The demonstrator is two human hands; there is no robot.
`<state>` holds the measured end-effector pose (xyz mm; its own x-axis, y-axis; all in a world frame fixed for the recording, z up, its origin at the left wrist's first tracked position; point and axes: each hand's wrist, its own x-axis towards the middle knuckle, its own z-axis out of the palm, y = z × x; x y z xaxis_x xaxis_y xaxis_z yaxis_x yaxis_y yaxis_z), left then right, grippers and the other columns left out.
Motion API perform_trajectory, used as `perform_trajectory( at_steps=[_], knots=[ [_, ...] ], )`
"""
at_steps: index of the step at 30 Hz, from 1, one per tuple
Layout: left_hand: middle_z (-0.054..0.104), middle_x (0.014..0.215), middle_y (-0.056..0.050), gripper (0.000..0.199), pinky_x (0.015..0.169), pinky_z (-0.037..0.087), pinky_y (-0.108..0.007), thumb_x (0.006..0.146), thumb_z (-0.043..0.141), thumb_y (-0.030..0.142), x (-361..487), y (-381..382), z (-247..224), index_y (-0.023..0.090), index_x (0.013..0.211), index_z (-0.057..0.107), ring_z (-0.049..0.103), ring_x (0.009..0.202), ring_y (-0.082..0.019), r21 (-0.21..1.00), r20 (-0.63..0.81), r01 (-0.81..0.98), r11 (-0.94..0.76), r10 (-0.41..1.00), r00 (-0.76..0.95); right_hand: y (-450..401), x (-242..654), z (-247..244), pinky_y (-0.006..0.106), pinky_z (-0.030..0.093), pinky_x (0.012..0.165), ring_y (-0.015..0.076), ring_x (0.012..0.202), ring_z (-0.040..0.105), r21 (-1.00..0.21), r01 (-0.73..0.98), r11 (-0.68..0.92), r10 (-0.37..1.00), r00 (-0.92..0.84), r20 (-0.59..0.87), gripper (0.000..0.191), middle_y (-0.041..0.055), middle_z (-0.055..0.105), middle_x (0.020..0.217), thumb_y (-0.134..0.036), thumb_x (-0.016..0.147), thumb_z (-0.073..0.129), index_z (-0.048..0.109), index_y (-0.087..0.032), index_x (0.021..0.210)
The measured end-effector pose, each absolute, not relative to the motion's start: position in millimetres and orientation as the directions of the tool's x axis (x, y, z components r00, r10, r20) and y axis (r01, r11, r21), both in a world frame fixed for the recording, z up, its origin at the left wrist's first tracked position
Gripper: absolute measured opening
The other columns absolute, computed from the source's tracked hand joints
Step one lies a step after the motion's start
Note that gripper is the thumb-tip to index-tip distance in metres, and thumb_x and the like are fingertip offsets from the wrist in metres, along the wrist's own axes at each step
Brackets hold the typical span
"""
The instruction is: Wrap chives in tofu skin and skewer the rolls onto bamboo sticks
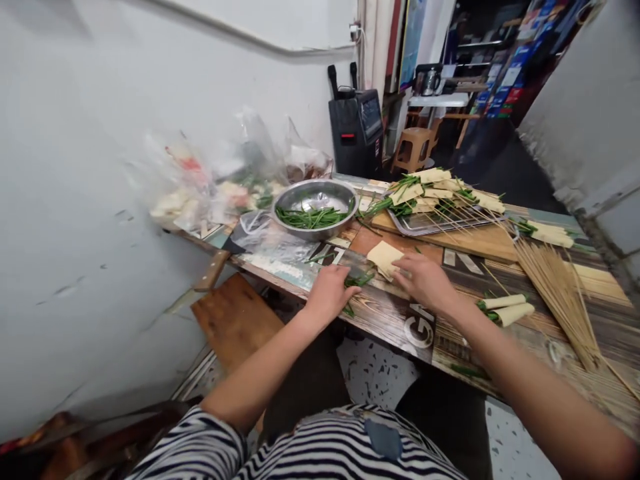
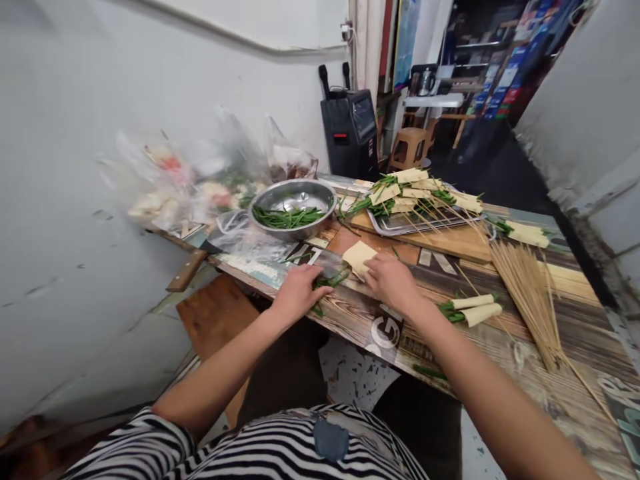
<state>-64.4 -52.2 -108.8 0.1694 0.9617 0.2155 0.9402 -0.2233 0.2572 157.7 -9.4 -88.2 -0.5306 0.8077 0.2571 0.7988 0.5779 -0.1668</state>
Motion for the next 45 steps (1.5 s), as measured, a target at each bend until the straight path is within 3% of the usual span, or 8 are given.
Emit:
perform_trajectory(
  at_steps=[6,14,18,20,24,29,35,45],
  knots=[
    [0.069,0.080,-0.009,0.018,0.074,0.049,-0.031,0.085,0.055,0.015,-58.9,-30.9,-105.6,0.015,0.080,0.073,0.063,0.079,-0.021,0.197,0.101,0.878,-0.435,0.900,0.423,19.0,128.8,-92.7,0.027,0.041,0.073,0.0193,0.084,0.062,-0.129,0.845,0.519,0.854,-0.506,0.121,0.031,0.0107,0.069,0.089,-0.029,0.089,0.046,0.073,-0.015,0.083],
    [0.069,0.096,-0.010,0.026,0.083,0.047,-0.033,0.091,0.047,0.021,-123.2,27.5,-17.2,0.014,0.100,0.070,0.062,0.092,-0.021,0.164,0.498,0.940,-0.300,0.847,0.183,58.6,151.3,-81.1,0.024,0.039,0.051,0.0133,0.054,0.055,-0.707,0.704,0.062,0.981,-0.172,-0.086,0.025,0.0007,0.063,0.058,-0.031,0.075,0.054,0.072,-0.014,0.071],
    [0.069,0.088,-0.011,0.017,0.084,0.045,-0.037,0.084,0.061,0.025,-155.8,74.0,9.6,0.012,0.089,0.070,0.061,0.090,-0.024,-0.011,0.290,0.994,-0.112,0.951,0.111,72.4,162.1,-60.2,0.023,0.046,0.055,0.0115,0.056,0.055,-0.859,0.502,-0.099,0.968,-0.153,-0.200,0.014,0.0021,0.066,0.062,-0.028,0.067,0.064,0.070,-0.017,0.061],
    [0.068,0.079,-0.010,0.018,0.085,0.044,-0.042,0.079,0.068,0.029,-159.0,79.9,11.0,0.012,0.082,0.070,0.061,0.087,-0.025,-0.061,0.224,0.994,-0.093,0.969,0.104,74.3,165.3,-50.7,0.023,0.048,0.057,0.0114,0.059,0.056,-0.868,0.483,-0.116,0.946,-0.211,-0.244,0.011,0.0023,0.067,0.065,-0.028,0.063,0.070,0.071,-0.018,0.062],
    [0.067,0.088,-0.011,0.027,0.087,0.040,-0.042,0.092,0.048,0.030,-129.9,51.9,-4.2,0.012,0.089,0.068,0.061,0.087,-0.023,-0.060,0.455,0.955,-0.290,0.844,0.285,68.9,163.5,-50.6,0.019,0.043,0.048,0.0078,0.050,0.049,-0.825,0.560,-0.073,0.925,-0.271,-0.266,0.017,0.0004,0.064,0.056,-0.032,0.058,0.077,0.073,-0.017,0.065],
    [0.069,0.088,-0.008,0.029,0.079,0.042,-0.031,0.094,0.041,0.023,-75.6,5.9,-59.9,0.015,0.087,0.068,0.060,0.085,-0.018,0.022,0.247,0.654,-0.756,0.638,0.729,53.0,150.3,-70.1,0.016,0.036,0.039,0.0047,0.043,0.045,-0.788,0.586,-0.189,0.833,-0.329,-0.445,0.021,-0.0009,0.059,0.051,-0.032,0.055,0.079,0.068,-0.014,0.060],
    [0.065,0.103,-0.009,0.029,0.089,0.039,-0.033,0.094,0.040,0.016,-60.4,-9.7,-111.0,0.017,0.117,0.059,0.056,0.099,-0.020,0.086,0.226,0.690,-0.719,0.688,0.689,49.3,145.7,-78.9,0.016,0.042,0.043,0.0045,0.045,0.048,-0.818,0.509,-0.269,0.839,-0.294,-0.458,0.018,-0.0011,0.058,0.053,-0.024,0.052,0.079,0.063,-0.014,0.052],
    [0.056,0.122,-0.010,0.028,0.090,0.037,-0.035,0.094,0.039,0.016,-54.8,-10.5,-110.9,0.017,0.112,0.060,0.050,0.112,-0.022,0.055,0.247,0.703,-0.709,0.692,0.679,66.1,164.3,-58.7,0.021,0.042,0.044,0.0083,0.046,0.049,-0.888,0.424,-0.178,0.923,-0.242,-0.300,0.027,0.0010,0.059,0.053,-0.038,0.057,0.080,0.068,-0.016,0.066]
  ],
)
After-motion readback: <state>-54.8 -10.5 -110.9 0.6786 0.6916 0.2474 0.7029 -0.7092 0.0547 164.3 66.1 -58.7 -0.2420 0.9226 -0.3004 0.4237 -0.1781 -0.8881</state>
